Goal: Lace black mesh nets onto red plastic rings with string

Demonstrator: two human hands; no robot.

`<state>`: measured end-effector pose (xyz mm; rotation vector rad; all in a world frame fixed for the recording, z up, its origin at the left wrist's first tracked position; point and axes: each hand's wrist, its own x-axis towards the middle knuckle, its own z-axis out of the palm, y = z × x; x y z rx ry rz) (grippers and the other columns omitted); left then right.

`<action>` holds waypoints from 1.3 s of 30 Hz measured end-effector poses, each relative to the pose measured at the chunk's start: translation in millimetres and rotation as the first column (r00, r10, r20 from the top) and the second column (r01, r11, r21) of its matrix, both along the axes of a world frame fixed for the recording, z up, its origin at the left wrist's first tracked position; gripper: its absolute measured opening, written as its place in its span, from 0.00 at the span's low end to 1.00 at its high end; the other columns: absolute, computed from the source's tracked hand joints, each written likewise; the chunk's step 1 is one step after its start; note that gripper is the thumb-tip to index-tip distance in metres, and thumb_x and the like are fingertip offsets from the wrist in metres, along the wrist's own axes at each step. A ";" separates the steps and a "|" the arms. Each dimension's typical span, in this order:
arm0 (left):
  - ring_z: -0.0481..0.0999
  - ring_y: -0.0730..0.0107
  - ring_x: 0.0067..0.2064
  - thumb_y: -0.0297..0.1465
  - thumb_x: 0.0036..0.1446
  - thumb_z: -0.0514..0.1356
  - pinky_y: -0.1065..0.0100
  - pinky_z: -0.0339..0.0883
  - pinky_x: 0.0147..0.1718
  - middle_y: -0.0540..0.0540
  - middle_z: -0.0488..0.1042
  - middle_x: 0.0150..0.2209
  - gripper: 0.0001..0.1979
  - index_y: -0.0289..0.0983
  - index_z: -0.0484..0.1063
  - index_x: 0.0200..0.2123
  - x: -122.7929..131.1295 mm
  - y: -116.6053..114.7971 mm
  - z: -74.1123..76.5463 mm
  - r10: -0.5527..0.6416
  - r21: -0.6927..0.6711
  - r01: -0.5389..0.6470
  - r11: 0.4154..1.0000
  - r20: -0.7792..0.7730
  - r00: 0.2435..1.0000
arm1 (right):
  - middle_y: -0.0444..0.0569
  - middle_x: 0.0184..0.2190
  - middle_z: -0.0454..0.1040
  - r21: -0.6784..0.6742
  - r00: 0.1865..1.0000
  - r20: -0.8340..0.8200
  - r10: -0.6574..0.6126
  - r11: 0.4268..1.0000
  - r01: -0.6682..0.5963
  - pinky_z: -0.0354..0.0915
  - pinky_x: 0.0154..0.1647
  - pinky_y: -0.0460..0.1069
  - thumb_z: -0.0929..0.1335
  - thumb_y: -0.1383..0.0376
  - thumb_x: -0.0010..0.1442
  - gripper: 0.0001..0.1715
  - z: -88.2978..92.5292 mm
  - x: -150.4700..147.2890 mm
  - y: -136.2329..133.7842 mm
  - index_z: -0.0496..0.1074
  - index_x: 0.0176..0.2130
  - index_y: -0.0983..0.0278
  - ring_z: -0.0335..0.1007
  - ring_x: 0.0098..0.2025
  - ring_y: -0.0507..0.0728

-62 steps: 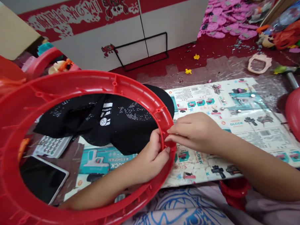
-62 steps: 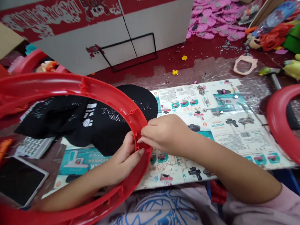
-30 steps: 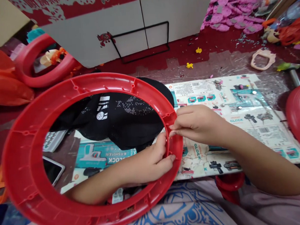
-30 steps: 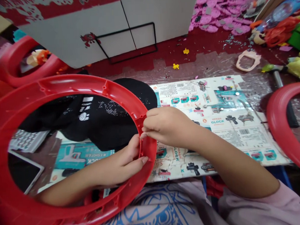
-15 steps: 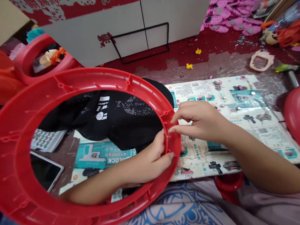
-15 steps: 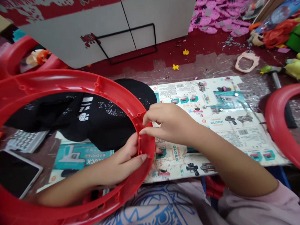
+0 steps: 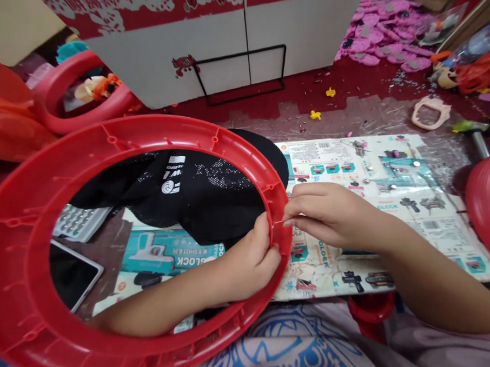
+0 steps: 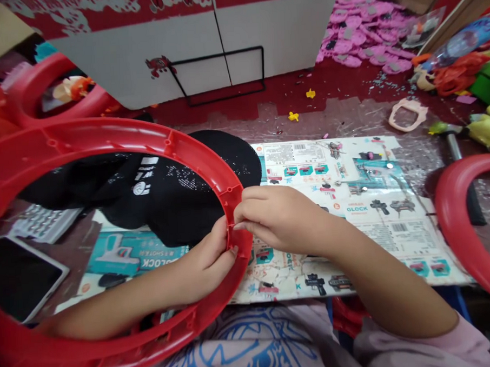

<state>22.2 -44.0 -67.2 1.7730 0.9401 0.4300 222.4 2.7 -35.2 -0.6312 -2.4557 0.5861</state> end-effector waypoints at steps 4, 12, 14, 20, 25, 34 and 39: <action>0.63 0.54 0.59 0.26 0.60 0.47 0.48 0.59 0.59 0.31 0.60 0.58 0.21 0.31 0.50 0.56 -0.1 -1.0 -0.6 0.014 -0.022 -0.015 1.000 -0.014 1.000 | 0.45 0.25 0.67 0.046 1.000 0.022 0.009 0.999 -0.010 0.57 0.29 0.44 0.62 0.70 0.63 0.09 -1.5 -0.7 -0.9 0.72 0.34 0.68 0.60 0.28 0.50; 0.63 0.51 0.59 0.26 0.59 0.48 0.46 0.59 0.59 0.29 0.60 0.58 0.23 0.29 0.49 0.58 0.3 -0.6 -0.7 0.017 -0.034 -0.017 0.999 0.010 1.000 | 0.43 0.22 0.65 0.278 0.998 0.046 -0.041 0.960 0.027 0.51 0.25 0.46 0.63 0.67 0.64 0.12 -5.4 -1.3 -5.3 0.75 0.37 0.65 0.56 0.25 0.50; 0.64 0.50 0.59 0.27 0.59 0.49 0.45 0.58 0.59 0.31 0.61 0.58 0.23 0.30 0.50 0.58 0.6 -0.5 -1.3 0.040 -0.052 -0.039 0.998 0.018 0.999 | 0.43 0.21 0.64 0.345 0.999 0.024 -0.046 0.938 0.035 0.49 0.24 0.47 0.63 0.67 0.64 0.12 -5.7 -1.1 -5.5 0.76 0.36 0.65 0.54 0.24 0.51; 0.66 0.54 0.56 0.27 0.60 0.49 0.47 0.61 0.57 0.33 0.64 0.55 0.19 0.33 0.52 0.54 0.0 -0.9 -3.0 0.058 -0.112 -0.059 0.992 -0.009 0.998 | 0.44 0.19 0.63 0.429 0.991 0.082 -0.104 0.901 0.059 0.49 0.24 0.49 0.62 0.70 0.62 0.16 -6.2 -4.0 -5.8 0.73 0.26 0.65 0.54 0.24 0.52; 0.67 0.56 0.54 0.27 0.61 0.47 0.48 0.61 0.56 0.33 0.64 0.54 0.16 0.33 0.53 0.52 0.4 -0.7 -0.4 0.044 -0.143 -0.046 0.989 -0.017 0.999 | 0.43 0.20 0.62 0.470 0.981 0.165 -0.107 0.882 0.017 0.49 0.25 0.48 0.61 0.70 0.62 0.16 -8.0 -8.4 -8.4 0.68 0.25 0.65 0.53 0.24 0.52; 0.68 0.57 0.52 0.26 0.60 0.47 0.51 0.63 0.54 0.35 0.65 0.50 0.14 0.33 0.54 0.49 0.2 -0.2 -2.3 0.033 -0.080 -0.035 0.996 -0.028 0.999 | 0.45 0.22 0.63 0.512 0.965 0.229 -0.132 0.859 -0.004 0.49 0.24 0.49 0.60 0.74 0.62 0.14 -11.8 -10.7 -11.0 0.68 0.27 0.65 0.54 0.26 0.53; 0.69 0.59 0.48 0.25 0.60 0.47 0.53 0.65 0.51 0.38 0.67 0.45 0.12 0.34 0.55 0.47 -0.2 0.3 -3.3 0.022 -0.057 -0.024 0.998 -0.044 0.999 | 0.45 0.21 0.64 0.552 0.965 0.203 -0.168 0.833 0.029 0.47 0.24 0.50 0.61 0.73 0.62 0.15 -10.9 -12.4 -14.1 0.69 0.26 0.65 0.54 0.25 0.53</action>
